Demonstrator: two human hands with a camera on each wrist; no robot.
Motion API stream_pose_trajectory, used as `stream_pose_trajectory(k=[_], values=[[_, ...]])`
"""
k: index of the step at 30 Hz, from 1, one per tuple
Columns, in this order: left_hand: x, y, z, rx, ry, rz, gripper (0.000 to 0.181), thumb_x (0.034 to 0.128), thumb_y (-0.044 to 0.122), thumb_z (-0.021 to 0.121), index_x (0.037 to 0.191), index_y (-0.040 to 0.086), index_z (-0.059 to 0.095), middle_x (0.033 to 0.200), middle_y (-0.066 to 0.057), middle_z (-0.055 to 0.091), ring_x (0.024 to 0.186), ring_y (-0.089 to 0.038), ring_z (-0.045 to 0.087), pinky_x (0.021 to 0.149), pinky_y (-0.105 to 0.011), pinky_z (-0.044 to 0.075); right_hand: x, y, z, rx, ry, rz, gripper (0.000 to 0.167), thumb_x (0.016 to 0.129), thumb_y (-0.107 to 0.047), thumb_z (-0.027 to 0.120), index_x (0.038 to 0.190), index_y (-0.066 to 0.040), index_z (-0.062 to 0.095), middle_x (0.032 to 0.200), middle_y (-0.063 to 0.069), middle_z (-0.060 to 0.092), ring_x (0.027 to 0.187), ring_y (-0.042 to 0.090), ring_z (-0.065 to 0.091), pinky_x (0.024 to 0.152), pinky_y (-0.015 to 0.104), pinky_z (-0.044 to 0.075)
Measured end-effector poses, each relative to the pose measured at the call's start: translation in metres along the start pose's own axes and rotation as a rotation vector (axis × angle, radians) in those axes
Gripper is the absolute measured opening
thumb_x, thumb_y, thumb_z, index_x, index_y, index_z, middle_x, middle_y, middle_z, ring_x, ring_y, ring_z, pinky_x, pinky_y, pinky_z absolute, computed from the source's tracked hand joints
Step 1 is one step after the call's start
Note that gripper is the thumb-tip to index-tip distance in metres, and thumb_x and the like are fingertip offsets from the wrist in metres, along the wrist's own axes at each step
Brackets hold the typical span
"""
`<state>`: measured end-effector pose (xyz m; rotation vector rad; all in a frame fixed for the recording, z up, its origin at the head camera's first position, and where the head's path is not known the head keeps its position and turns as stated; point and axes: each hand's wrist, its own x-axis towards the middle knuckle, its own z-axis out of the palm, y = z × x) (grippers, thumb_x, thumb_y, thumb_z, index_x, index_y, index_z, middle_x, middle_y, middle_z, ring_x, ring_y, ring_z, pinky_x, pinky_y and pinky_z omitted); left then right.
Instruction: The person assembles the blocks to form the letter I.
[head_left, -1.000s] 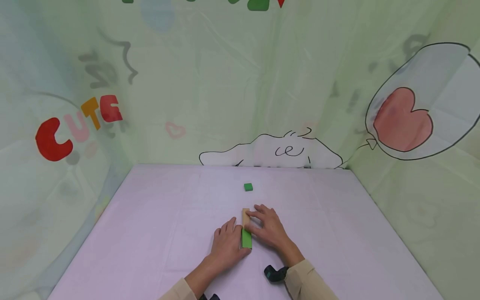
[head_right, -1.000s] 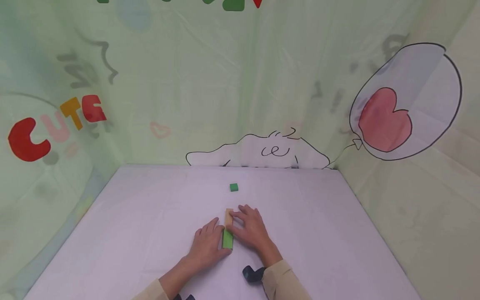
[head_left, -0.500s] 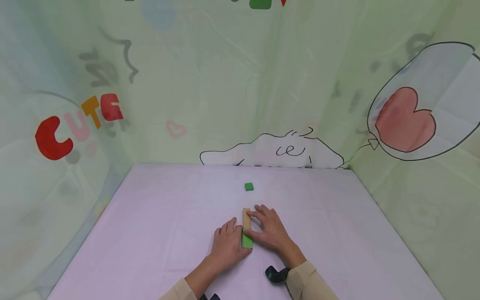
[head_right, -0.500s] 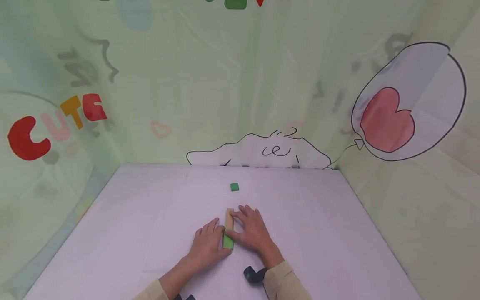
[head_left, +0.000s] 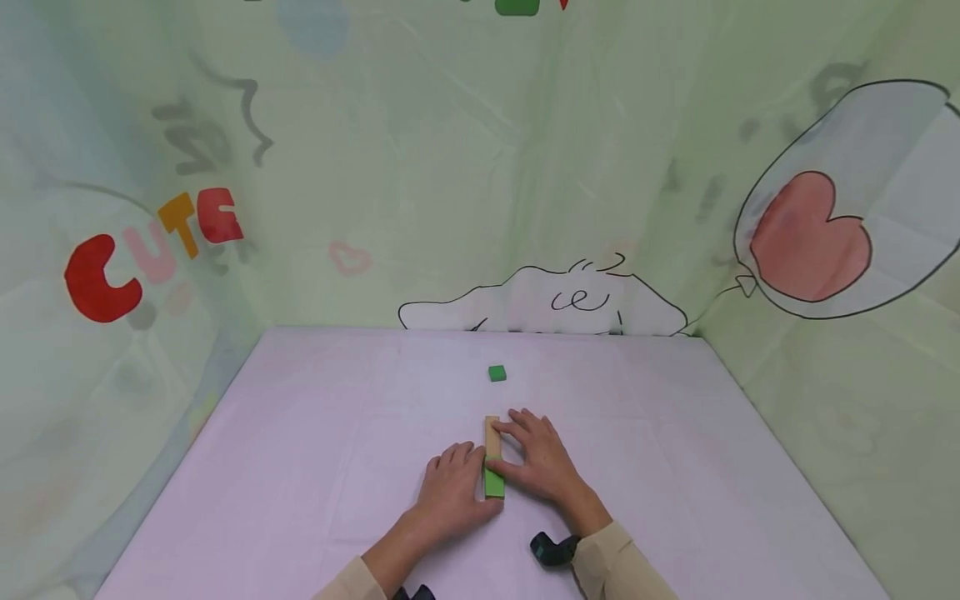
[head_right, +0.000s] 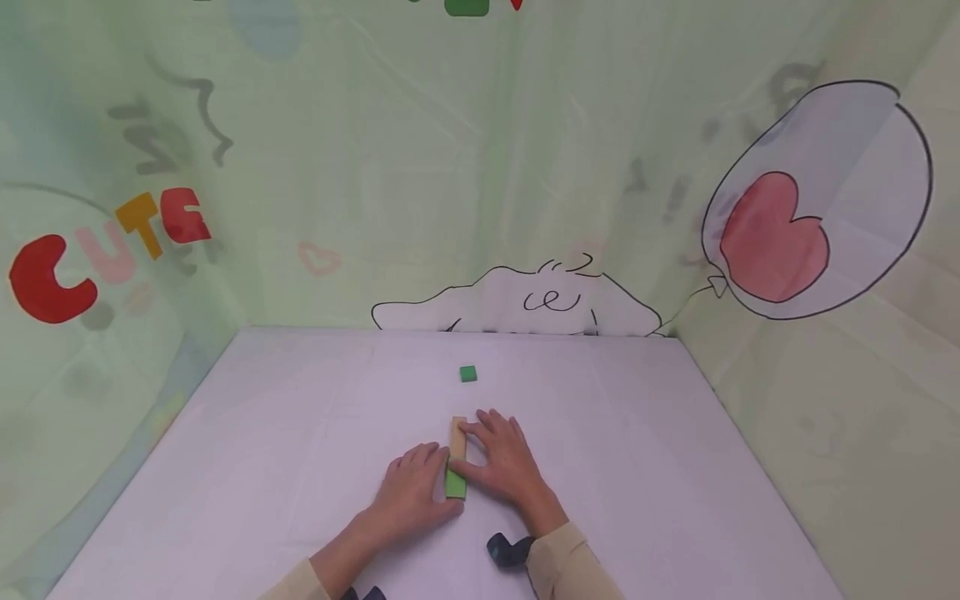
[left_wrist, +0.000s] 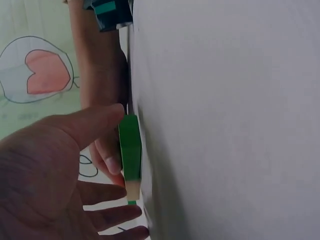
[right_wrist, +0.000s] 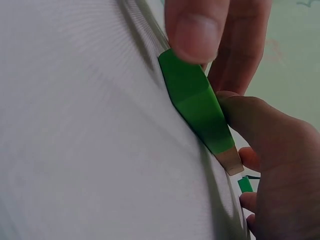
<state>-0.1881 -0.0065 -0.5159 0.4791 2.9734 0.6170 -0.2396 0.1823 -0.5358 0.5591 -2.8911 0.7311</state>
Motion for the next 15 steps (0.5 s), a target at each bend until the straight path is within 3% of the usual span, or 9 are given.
stream_pose_trajectory(k=[7, 15], values=[[0.004, -0.009, -0.008, -0.053, 0.040, 0.022, 0.077, 0.0868, 0.053, 0.073, 0.147, 0.008, 0.055, 0.144, -0.012, 0.058, 0.137, -0.032, 0.052, 0.110, -0.061, 0.041, 0.000, 0.001, -0.002, -0.017, -0.005, 0.013, 0.066, 0.086, -0.058, 0.072, 0.140, -0.021, 0.064, 0.156, 0.014, 0.051, 0.151, 0.038, 0.039, 0.126, 0.061, 0.021], [0.012, -0.017, -0.015, -0.164, 0.102, -0.024, 0.065, 0.0958, 0.050, 0.066, 0.144, 0.008, 0.057, 0.141, -0.014, 0.062, 0.133, -0.035, 0.057, 0.109, -0.060, 0.045, 0.001, -0.001, -0.001, -0.007, -0.011, 0.028, 0.066, 0.086, -0.059, 0.073, 0.140, -0.023, 0.065, 0.156, 0.013, 0.051, 0.152, 0.038, 0.037, 0.127, 0.061, 0.020]])
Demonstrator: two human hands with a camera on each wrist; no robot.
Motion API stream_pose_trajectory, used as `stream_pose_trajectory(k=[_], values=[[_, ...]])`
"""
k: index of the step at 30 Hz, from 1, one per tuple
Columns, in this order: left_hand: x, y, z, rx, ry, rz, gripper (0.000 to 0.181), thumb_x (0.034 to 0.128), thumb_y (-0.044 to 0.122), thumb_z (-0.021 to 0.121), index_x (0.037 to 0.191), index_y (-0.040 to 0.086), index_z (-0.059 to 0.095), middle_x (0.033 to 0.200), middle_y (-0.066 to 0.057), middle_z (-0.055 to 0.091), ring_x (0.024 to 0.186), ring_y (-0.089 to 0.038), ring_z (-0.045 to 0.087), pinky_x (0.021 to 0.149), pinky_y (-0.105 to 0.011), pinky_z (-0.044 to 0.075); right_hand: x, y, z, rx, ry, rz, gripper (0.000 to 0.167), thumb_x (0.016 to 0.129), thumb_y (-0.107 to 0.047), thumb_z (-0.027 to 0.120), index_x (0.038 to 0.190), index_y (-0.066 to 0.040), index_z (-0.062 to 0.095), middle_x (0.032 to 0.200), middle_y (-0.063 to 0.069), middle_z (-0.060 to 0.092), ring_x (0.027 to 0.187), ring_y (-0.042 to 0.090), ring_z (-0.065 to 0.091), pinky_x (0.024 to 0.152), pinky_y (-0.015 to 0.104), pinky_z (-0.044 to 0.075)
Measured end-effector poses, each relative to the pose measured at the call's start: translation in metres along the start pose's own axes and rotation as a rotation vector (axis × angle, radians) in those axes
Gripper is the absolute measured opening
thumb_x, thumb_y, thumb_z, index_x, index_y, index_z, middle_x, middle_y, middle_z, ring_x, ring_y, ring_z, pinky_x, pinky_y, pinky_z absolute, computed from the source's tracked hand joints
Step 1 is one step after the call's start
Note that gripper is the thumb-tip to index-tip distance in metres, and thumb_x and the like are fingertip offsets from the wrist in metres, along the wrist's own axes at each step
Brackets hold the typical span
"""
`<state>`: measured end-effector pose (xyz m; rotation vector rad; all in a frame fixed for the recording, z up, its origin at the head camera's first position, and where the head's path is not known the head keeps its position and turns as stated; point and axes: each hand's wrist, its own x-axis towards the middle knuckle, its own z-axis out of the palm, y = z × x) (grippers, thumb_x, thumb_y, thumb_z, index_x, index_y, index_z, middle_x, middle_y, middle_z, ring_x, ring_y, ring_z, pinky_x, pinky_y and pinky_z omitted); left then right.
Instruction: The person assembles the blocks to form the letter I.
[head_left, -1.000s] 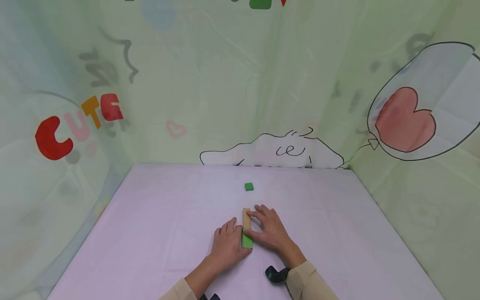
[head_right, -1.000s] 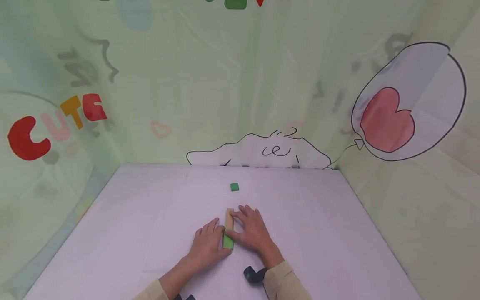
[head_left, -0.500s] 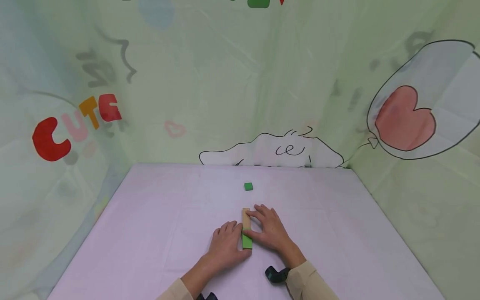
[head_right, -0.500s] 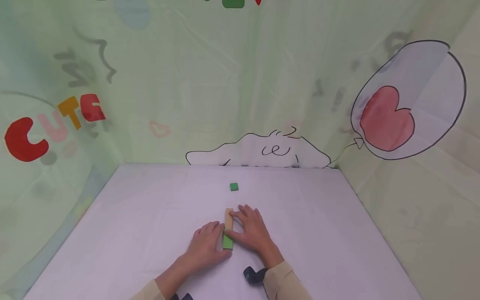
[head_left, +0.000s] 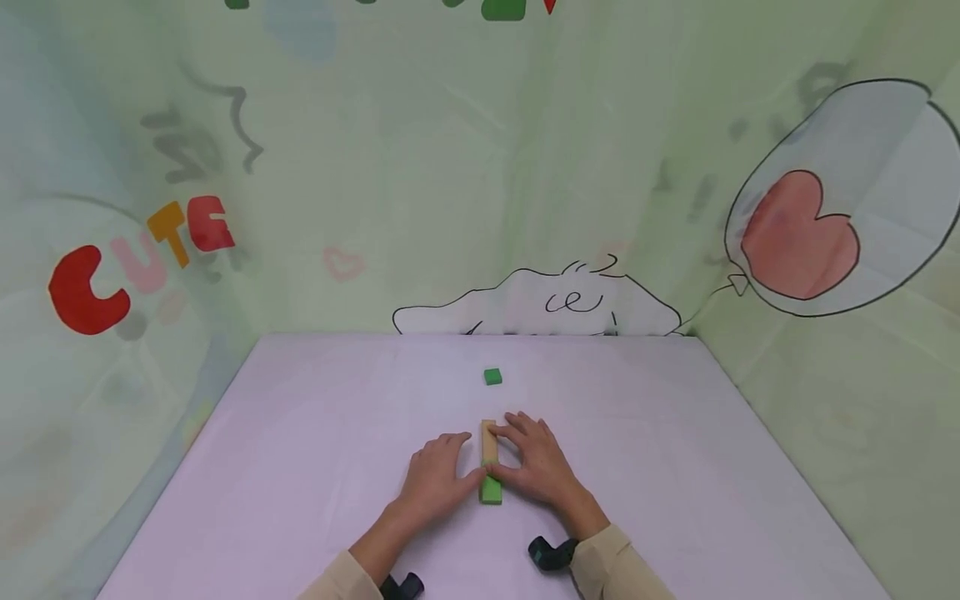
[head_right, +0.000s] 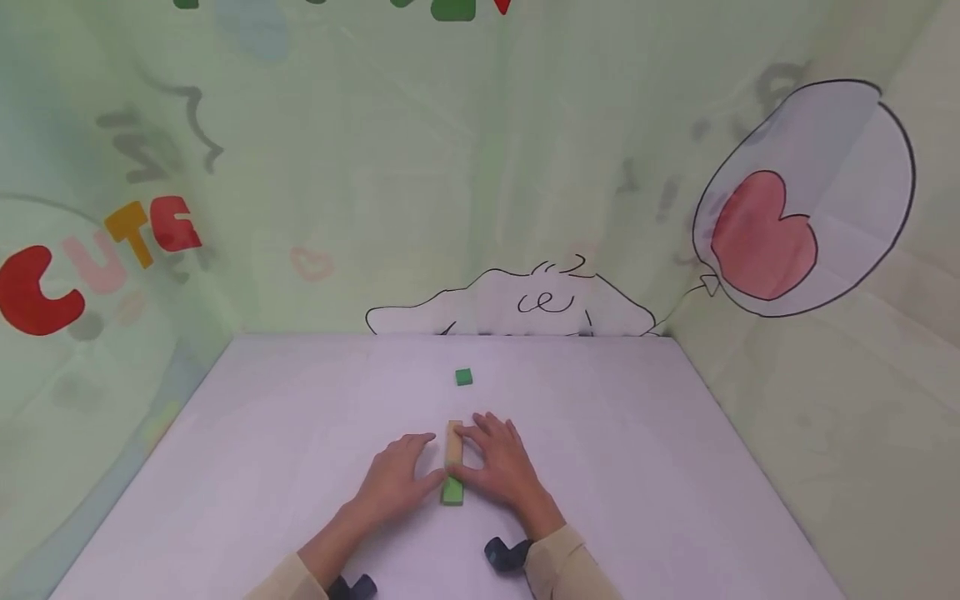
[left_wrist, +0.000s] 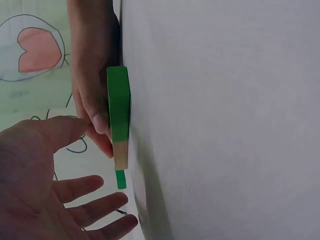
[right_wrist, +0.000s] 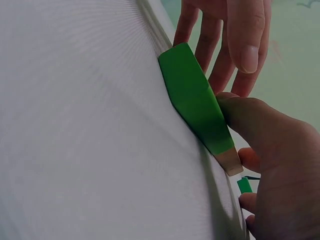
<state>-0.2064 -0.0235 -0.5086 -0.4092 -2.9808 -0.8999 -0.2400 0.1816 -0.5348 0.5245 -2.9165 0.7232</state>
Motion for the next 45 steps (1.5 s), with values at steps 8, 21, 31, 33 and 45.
stream_pose_trajectory(k=[8, 21, 31, 33, 45], values=[[0.008, -0.003, -0.003, -0.048, -0.004, 0.000, 0.059, 0.0959, 0.039, 0.068, 0.144, 0.007, 0.056, 0.140, -0.015, 0.063, 0.133, -0.036, 0.057, 0.111, -0.061, 0.042, -0.001, 0.002, 0.003, -0.004, 0.040, -0.017, 0.070, 0.085, -0.067, 0.071, 0.139, -0.023, 0.065, 0.155, 0.013, 0.053, 0.150, 0.038, 0.040, 0.125, 0.061, 0.022], [0.021, -0.009, -0.004, -0.102, -0.045, -0.034, 0.056, 0.0981, 0.032, 0.066, 0.148, 0.010, 0.053, 0.147, -0.015, 0.058, 0.138, -0.037, 0.053, 0.115, -0.060, 0.041, -0.004, -0.001, 0.002, 0.034, -0.014, 0.013, 0.067, 0.086, -0.063, 0.071, 0.140, -0.023, 0.064, 0.156, 0.012, 0.051, 0.152, 0.037, 0.037, 0.127, 0.060, 0.020], [0.037, -0.010, -0.007, -0.099, -0.054, -0.043, 0.056, 0.0999, 0.030, 0.065, 0.150, 0.010, 0.050, 0.151, -0.015, 0.054, 0.142, -0.037, 0.050, 0.116, -0.058, 0.041, -0.004, 0.000, 0.000, 0.017, -0.008, 0.011, 0.067, 0.086, -0.062, 0.070, 0.140, -0.023, 0.064, 0.157, 0.012, 0.051, 0.152, 0.036, 0.036, 0.126, 0.060, 0.020], [0.039, -0.010, -0.007, -0.095, -0.053, -0.042, 0.056, 0.0997, 0.030, 0.066, 0.150, 0.010, 0.051, 0.151, -0.016, 0.054, 0.142, -0.038, 0.050, 0.116, -0.059, 0.041, -0.005, 0.000, 0.000, 0.012, -0.008, 0.010, 0.067, 0.086, -0.062, 0.071, 0.140, -0.023, 0.064, 0.157, 0.012, 0.051, 0.153, 0.036, 0.036, 0.126, 0.060, 0.021], [0.053, -0.013, -0.006, -0.020, -0.048, -0.043, 0.056, 0.0990, 0.031, 0.066, 0.149, 0.009, 0.052, 0.150, -0.017, 0.055, 0.140, -0.038, 0.052, 0.115, -0.059, 0.041, -0.006, -0.001, -0.001, 0.015, -0.001, 0.002, 0.066, 0.086, -0.062, 0.070, 0.139, -0.023, 0.065, 0.156, 0.011, 0.052, 0.152, 0.036, 0.037, 0.126, 0.060, 0.021]])
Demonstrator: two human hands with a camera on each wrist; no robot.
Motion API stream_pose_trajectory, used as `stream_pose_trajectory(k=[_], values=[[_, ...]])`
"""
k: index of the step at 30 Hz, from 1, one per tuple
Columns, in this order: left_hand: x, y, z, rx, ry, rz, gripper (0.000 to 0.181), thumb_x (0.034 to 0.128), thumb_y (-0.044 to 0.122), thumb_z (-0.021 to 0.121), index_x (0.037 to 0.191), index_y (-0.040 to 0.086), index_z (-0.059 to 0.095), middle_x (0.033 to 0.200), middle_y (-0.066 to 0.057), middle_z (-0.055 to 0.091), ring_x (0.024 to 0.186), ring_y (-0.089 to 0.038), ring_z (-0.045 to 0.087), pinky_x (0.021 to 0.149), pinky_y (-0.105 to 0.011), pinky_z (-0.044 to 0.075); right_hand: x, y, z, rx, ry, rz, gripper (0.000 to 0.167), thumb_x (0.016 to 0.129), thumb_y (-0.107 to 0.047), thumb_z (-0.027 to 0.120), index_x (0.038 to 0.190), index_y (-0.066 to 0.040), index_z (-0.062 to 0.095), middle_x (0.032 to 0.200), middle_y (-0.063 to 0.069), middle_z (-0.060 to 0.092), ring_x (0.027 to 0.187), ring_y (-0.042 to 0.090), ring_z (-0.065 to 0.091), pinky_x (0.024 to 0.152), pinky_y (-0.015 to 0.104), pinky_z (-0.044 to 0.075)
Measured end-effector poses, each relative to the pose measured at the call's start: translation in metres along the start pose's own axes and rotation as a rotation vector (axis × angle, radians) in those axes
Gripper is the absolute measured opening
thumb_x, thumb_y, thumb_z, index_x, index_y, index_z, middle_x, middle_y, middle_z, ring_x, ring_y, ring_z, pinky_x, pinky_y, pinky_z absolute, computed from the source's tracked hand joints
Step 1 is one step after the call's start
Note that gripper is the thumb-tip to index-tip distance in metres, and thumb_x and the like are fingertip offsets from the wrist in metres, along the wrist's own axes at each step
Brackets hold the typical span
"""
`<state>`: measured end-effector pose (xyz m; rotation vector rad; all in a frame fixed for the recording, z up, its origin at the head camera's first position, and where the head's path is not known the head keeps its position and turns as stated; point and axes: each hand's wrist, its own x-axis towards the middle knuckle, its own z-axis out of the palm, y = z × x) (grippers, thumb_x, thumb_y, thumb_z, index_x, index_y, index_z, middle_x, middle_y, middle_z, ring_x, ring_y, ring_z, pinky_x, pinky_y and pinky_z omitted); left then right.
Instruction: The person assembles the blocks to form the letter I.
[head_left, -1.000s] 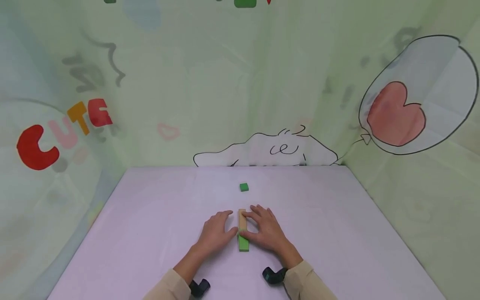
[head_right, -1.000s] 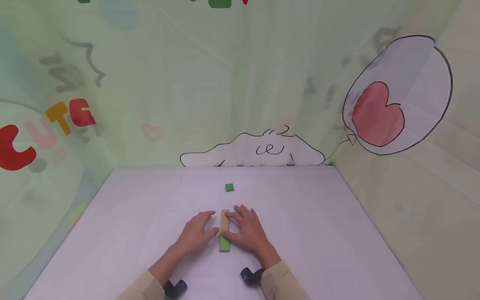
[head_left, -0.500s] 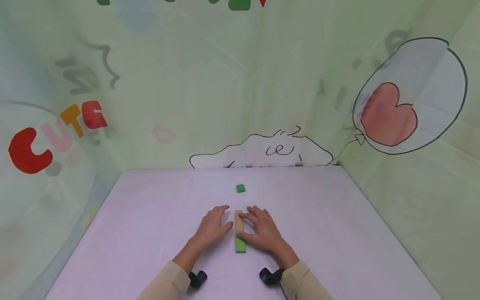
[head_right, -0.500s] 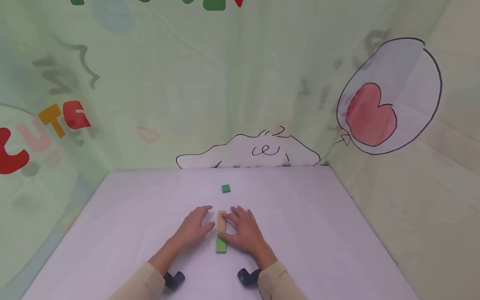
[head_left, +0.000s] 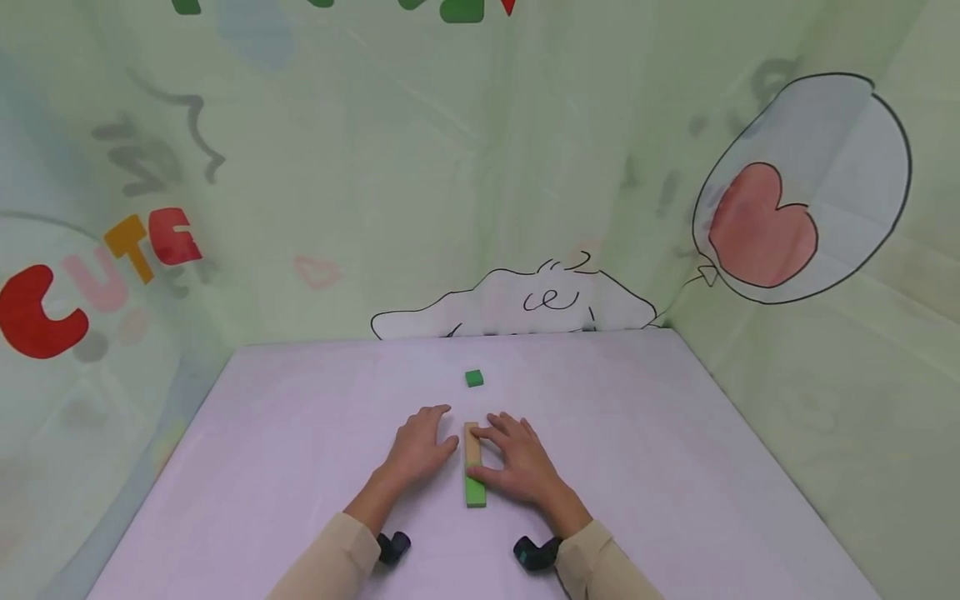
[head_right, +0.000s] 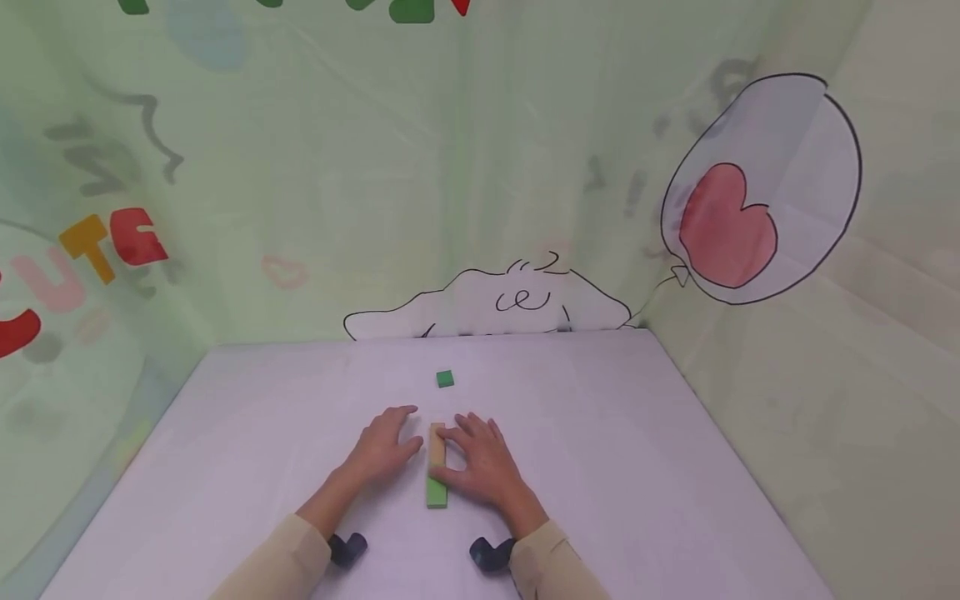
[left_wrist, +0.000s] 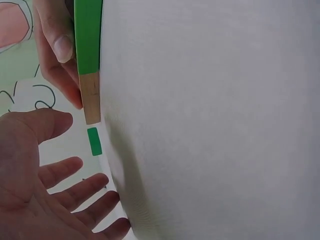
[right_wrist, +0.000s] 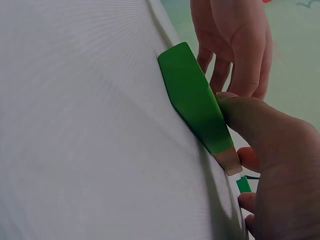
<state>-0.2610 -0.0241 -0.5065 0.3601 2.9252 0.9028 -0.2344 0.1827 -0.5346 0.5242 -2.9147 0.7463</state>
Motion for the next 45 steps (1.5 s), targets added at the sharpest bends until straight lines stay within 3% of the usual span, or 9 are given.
stream_pose_trajectory(k=[23, 36, 45], values=[[0.016, -0.009, -0.004, -0.005, 0.041, -0.021, 0.055, 0.0995, 0.030, 0.064, 0.149, 0.009, 0.052, 0.149, -0.018, 0.055, 0.138, -0.039, 0.052, 0.115, -0.059, 0.041, 0.005, -0.006, 0.003, -0.010, -0.024, 0.011, 0.065, 0.086, -0.061, 0.070, 0.139, -0.023, 0.065, 0.156, 0.011, 0.051, 0.152, 0.036, 0.037, 0.127, 0.059, 0.021], [0.028, -0.004, 0.000, -0.027, 0.045, -0.009, 0.055, 0.0991, 0.030, 0.065, 0.148, 0.008, 0.052, 0.150, -0.018, 0.054, 0.139, -0.038, 0.052, 0.116, -0.057, 0.041, 0.003, 0.000, -0.002, 0.000, -0.006, 0.029, 0.065, 0.086, -0.060, 0.071, 0.139, -0.023, 0.065, 0.156, 0.012, 0.052, 0.151, 0.037, 0.039, 0.126, 0.060, 0.021], [0.035, -0.005, 0.001, -0.009, 0.046, -0.048, 0.055, 0.0995, 0.030, 0.065, 0.149, 0.010, 0.053, 0.150, -0.017, 0.055, 0.139, -0.037, 0.052, 0.116, -0.056, 0.042, 0.004, 0.000, 0.001, -0.011, -0.013, 0.021, 0.065, 0.086, -0.060, 0.071, 0.139, -0.024, 0.065, 0.156, 0.011, 0.052, 0.151, 0.036, 0.039, 0.127, 0.060, 0.021]])
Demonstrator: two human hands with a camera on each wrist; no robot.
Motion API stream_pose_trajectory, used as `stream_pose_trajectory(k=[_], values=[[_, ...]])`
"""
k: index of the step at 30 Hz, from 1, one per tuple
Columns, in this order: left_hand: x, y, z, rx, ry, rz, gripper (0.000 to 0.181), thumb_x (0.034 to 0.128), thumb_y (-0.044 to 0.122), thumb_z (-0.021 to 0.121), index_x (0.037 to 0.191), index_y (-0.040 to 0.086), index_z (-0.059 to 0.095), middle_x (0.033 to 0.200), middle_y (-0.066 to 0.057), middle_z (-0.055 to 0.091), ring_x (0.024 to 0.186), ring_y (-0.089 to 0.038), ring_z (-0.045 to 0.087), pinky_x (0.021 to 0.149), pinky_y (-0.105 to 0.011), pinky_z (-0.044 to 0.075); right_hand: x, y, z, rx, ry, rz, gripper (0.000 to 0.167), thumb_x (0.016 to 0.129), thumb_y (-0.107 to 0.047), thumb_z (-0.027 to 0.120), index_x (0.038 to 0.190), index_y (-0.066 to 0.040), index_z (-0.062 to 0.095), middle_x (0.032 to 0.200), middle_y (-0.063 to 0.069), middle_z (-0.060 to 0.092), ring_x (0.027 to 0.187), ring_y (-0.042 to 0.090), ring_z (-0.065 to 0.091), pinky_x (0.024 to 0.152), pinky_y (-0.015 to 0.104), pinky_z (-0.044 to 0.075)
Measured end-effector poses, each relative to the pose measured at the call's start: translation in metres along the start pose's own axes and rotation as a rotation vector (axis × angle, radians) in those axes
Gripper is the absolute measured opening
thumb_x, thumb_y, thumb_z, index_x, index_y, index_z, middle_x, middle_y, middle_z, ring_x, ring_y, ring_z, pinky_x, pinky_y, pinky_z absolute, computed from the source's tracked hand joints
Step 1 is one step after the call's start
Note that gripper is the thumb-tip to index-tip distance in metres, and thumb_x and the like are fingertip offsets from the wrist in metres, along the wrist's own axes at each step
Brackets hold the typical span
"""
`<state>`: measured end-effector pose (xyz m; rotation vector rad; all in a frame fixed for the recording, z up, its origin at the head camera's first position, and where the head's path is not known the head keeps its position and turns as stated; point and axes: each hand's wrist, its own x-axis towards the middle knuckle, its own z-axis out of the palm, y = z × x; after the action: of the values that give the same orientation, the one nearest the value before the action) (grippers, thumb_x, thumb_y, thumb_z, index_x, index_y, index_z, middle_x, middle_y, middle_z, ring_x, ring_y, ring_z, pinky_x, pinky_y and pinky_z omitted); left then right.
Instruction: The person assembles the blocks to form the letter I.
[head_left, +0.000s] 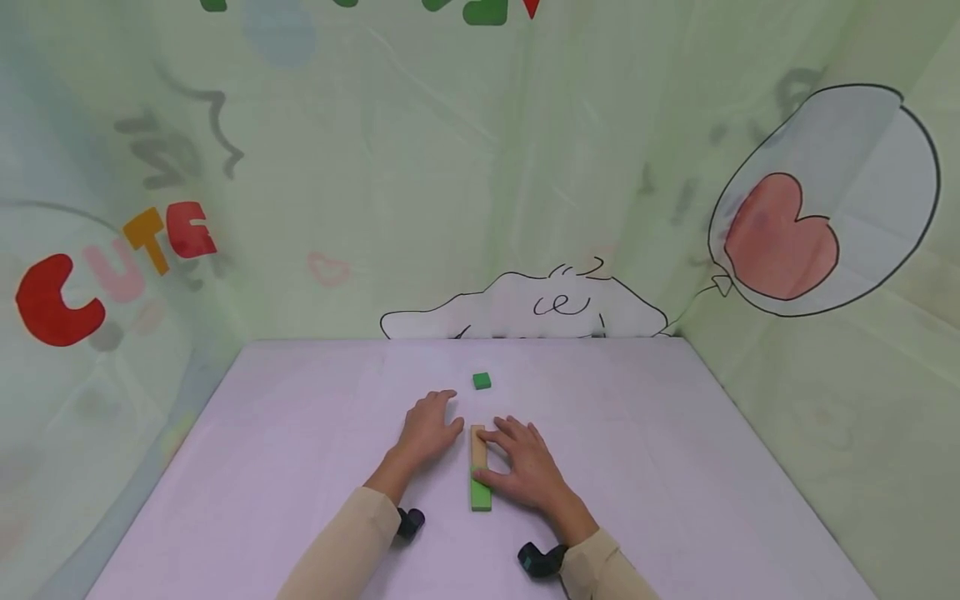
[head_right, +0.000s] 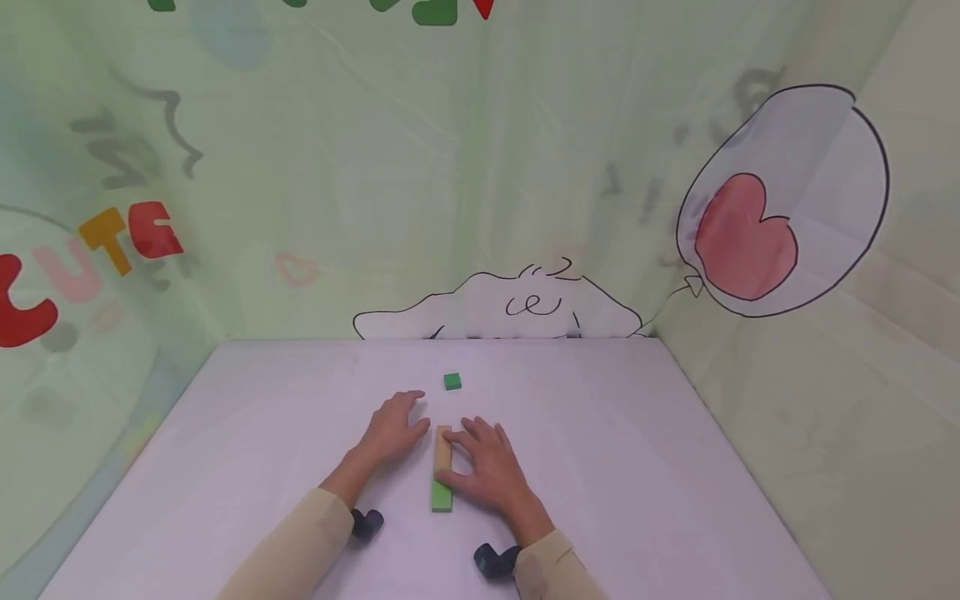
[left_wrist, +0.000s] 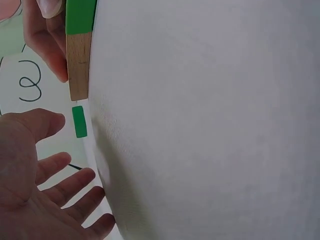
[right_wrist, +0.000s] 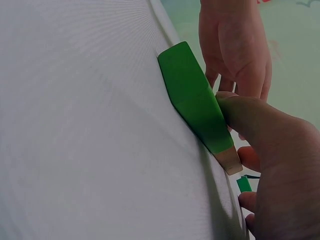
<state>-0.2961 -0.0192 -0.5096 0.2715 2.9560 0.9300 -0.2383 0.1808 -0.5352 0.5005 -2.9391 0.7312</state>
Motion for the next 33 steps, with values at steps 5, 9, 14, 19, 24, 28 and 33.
stream_pose_trajectory(k=[5, 9, 14, 19, 24, 28, 33], values=[[0.0024, 0.0026, 0.0005, 0.000, -0.004, -0.015, 0.055, 0.0997, 0.030, 0.065, 0.149, 0.011, 0.053, 0.151, -0.016, 0.054, 0.140, -0.037, 0.051, 0.116, -0.056, 0.041, -0.0001, 0.0005, -0.0013, -0.002, 0.004, 0.002, 0.066, 0.085, -0.061, 0.071, 0.139, -0.025, 0.065, 0.156, 0.011, 0.052, 0.151, 0.036, 0.039, 0.126, 0.060, 0.021], [0.0021, 0.0042, 0.0003, -0.005, 0.002, -0.013, 0.054, 0.0994, 0.030, 0.066, 0.148, 0.010, 0.053, 0.150, -0.016, 0.055, 0.139, -0.037, 0.052, 0.116, -0.055, 0.042, -0.0004, 0.0007, -0.0022, -0.003, 0.003, -0.002, 0.066, 0.085, -0.061, 0.072, 0.139, -0.023, 0.065, 0.155, 0.012, 0.052, 0.150, 0.037, 0.040, 0.126, 0.061, 0.022], [0.0010, 0.0059, -0.0003, -0.016, 0.010, -0.013, 0.054, 0.0992, 0.030, 0.066, 0.148, 0.010, 0.054, 0.149, -0.017, 0.056, 0.139, -0.037, 0.052, 0.116, -0.056, 0.042, -0.0001, 0.0006, -0.0033, -0.001, -0.005, 0.002, 0.066, 0.086, -0.061, 0.071, 0.139, -0.023, 0.065, 0.156, 0.012, 0.051, 0.151, 0.037, 0.039, 0.126, 0.060, 0.021], [0.0041, 0.0051, 0.0023, -0.009, 0.022, 0.000, 0.053, 0.0992, 0.029, 0.066, 0.147, 0.009, 0.054, 0.148, -0.017, 0.057, 0.139, -0.037, 0.052, 0.117, -0.056, 0.040, 0.0004, 0.0007, -0.0032, 0.008, -0.008, 0.005, 0.066, 0.086, -0.061, 0.071, 0.139, -0.023, 0.065, 0.157, 0.012, 0.051, 0.152, 0.036, 0.038, 0.127, 0.060, 0.020], [0.0071, 0.0043, 0.0025, -0.015, 0.039, 0.008, 0.052, 0.0990, 0.028, 0.066, 0.146, 0.007, 0.055, 0.147, -0.017, 0.057, 0.139, -0.037, 0.052, 0.118, -0.056, 0.038, 0.0004, 0.0010, -0.0016, 0.019, 0.003, -0.011, 0.066, 0.085, -0.061, 0.072, 0.138, -0.023, 0.066, 0.156, 0.012, 0.052, 0.151, 0.037, 0.039, 0.126, 0.061, 0.021], [0.0075, 0.0035, 0.0031, -0.023, 0.048, 0.013, 0.051, 0.0990, 0.027, 0.066, 0.145, 0.007, 0.056, 0.147, -0.018, 0.057, 0.139, -0.038, 0.051, 0.118, -0.056, 0.037, -0.0005, 0.0003, -0.0009, 0.023, 0.010, -0.023, 0.066, 0.085, -0.060, 0.071, 0.138, -0.021, 0.066, 0.155, 0.013, 0.053, 0.150, 0.038, 0.039, 0.125, 0.062, 0.022], [0.0101, 0.0028, 0.0041, -0.027, 0.054, 0.017, 0.050, 0.0996, 0.027, 0.065, 0.145, 0.008, 0.056, 0.148, -0.018, 0.056, 0.140, -0.038, 0.050, 0.119, -0.056, 0.036, -0.0002, 0.0000, -0.0019, 0.012, -0.006, -0.008, 0.067, 0.086, -0.060, 0.071, 0.141, -0.023, 0.064, 0.157, 0.012, 0.051, 0.152, 0.036, 0.037, 0.127, 0.060, 0.019]])
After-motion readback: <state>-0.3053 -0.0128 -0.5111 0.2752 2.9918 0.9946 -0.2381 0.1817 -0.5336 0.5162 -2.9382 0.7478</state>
